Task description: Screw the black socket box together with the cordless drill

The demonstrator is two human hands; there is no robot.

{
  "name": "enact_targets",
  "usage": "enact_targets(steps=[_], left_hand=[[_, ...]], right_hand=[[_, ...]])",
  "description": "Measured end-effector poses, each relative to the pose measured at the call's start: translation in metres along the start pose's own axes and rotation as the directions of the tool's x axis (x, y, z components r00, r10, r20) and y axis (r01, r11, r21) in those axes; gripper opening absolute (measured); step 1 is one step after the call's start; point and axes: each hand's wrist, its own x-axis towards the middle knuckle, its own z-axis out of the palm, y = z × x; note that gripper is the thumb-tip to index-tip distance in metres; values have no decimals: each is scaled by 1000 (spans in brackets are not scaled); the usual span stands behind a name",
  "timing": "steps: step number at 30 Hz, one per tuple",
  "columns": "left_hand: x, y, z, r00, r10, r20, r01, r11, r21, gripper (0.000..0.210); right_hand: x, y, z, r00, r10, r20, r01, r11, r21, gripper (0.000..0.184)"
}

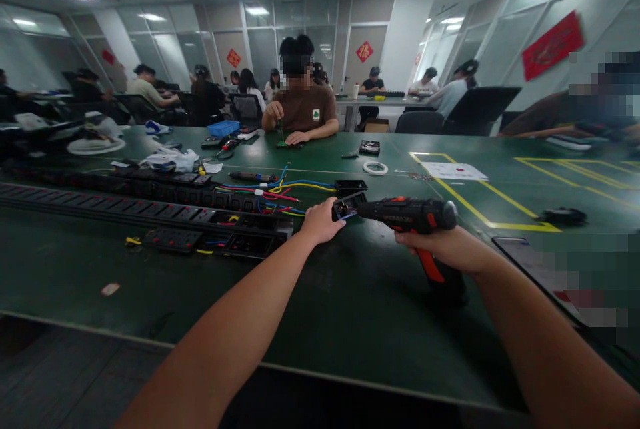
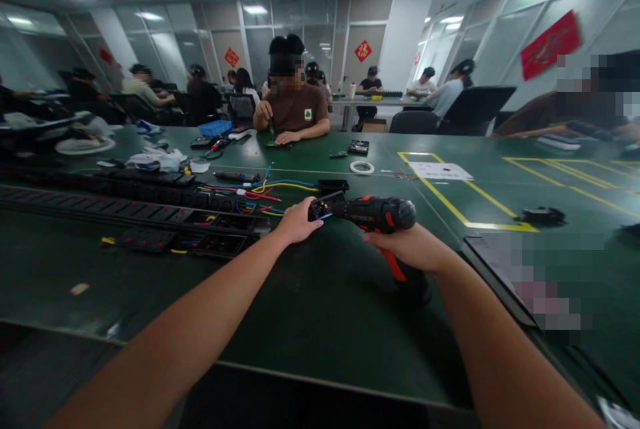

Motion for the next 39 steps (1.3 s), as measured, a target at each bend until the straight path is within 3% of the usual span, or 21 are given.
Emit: enact_targets(steps=[39], left_hand=[[0, 0, 0, 1000, 7, -3, -7, 1000, -12, 62]], right_hand=[[2, 9, -3, 999, -19, 35, 16, 998, 63, 41]])
